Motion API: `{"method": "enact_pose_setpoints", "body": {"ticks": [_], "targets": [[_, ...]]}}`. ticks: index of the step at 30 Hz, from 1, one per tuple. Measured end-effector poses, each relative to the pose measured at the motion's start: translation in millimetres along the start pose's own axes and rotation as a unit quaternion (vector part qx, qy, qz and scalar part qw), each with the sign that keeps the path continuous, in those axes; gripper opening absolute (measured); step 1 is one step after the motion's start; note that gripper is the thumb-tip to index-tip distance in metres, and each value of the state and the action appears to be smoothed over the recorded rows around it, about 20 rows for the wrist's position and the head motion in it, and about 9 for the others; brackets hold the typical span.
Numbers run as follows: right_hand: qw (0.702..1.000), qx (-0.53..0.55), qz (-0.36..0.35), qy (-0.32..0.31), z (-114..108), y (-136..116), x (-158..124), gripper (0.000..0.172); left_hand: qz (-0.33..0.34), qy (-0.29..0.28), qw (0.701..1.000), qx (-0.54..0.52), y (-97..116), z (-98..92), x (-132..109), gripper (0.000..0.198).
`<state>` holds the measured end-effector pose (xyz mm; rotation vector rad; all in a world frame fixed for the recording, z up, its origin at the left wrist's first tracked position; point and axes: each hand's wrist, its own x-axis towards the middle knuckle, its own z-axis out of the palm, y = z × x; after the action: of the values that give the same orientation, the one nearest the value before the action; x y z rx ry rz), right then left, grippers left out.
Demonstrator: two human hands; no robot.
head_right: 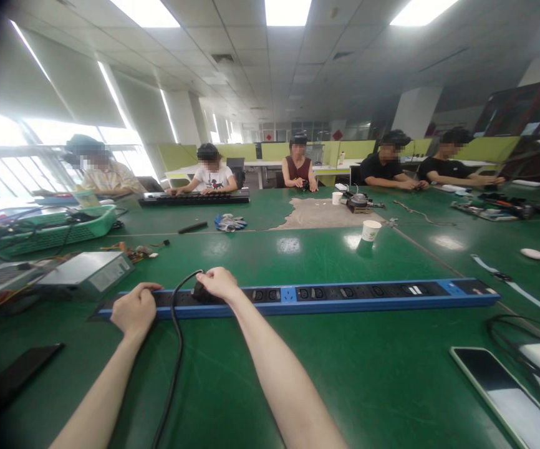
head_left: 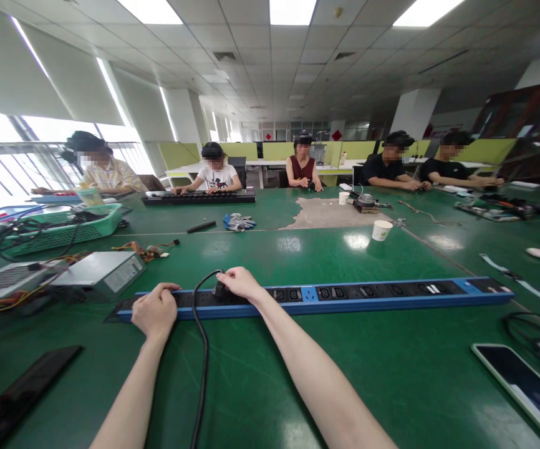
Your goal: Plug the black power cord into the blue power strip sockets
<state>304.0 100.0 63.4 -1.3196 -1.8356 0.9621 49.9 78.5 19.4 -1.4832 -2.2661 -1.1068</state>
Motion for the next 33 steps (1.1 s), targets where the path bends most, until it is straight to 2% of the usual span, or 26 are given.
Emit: {"method": "enact_pose_setpoints", "body": {"ticks": [6, 10, 13, 16, 19, 24, 27, 30, 33], "targets": [[0.998, -0.061, -0.011, 0.022, -6.4, -2.6, -13.7, 0.051, -0.007, -0.006, 1.0, 0.002, 0.2, 1.3, 0.8, 0.035], [0.997, -0.077, -0.001, 0.009, -10.0, -6.4, -15.8, 0.054, -0.014, -0.01, 1.0, 0.002, 1.2, 1.2, 0.0, 0.034], [0.996, -0.089, 0.007, 0.002, -5.7, -10.4, -13.7, 0.054, -0.011, -0.005, 1.0, 0.007, 1.6, 1.2, -0.5, 0.034], [0.991, -0.126, 0.007, 0.035, 3.5, -12.8, -12.4, 0.051, -0.006, -0.003, 1.0, 0.012, 1.4, 1.1, -0.5, 0.035], [0.988, -0.151, 0.005, 0.042, 8.5, -13.5, -11.3, 0.052, -0.01, -0.011, 1.0, 0.01, 2.0, -0.8, -0.6, 0.035], [0.991, -0.131, -0.009, 0.005, -2.2, -11.1, -10.0, 0.053, -0.016, -0.024, 1.0, 0.003, 8.2, -7.9, -2.5, 0.036], [0.997, -0.032, -0.02, -0.067, -13.0, -7.0, -9.5, 0.052, -0.023, -0.025, 0.999, 0.006, 11.6, -10.3, -3.7, 0.035], [0.988, 0.038, -0.034, -0.145, -20.3, -3.2, -5.2, 0.049, -0.016, -0.017, 1.0, 0.004, 11.8, -9.4, -3.7, 0.036], [0.984, 0.043, -0.054, -0.165, -21.6, -0.7, 1.7, 0.047, -0.014, -0.009, 1.0, 0.008, 10.3, -7.2, -3.1, 0.036]]}}
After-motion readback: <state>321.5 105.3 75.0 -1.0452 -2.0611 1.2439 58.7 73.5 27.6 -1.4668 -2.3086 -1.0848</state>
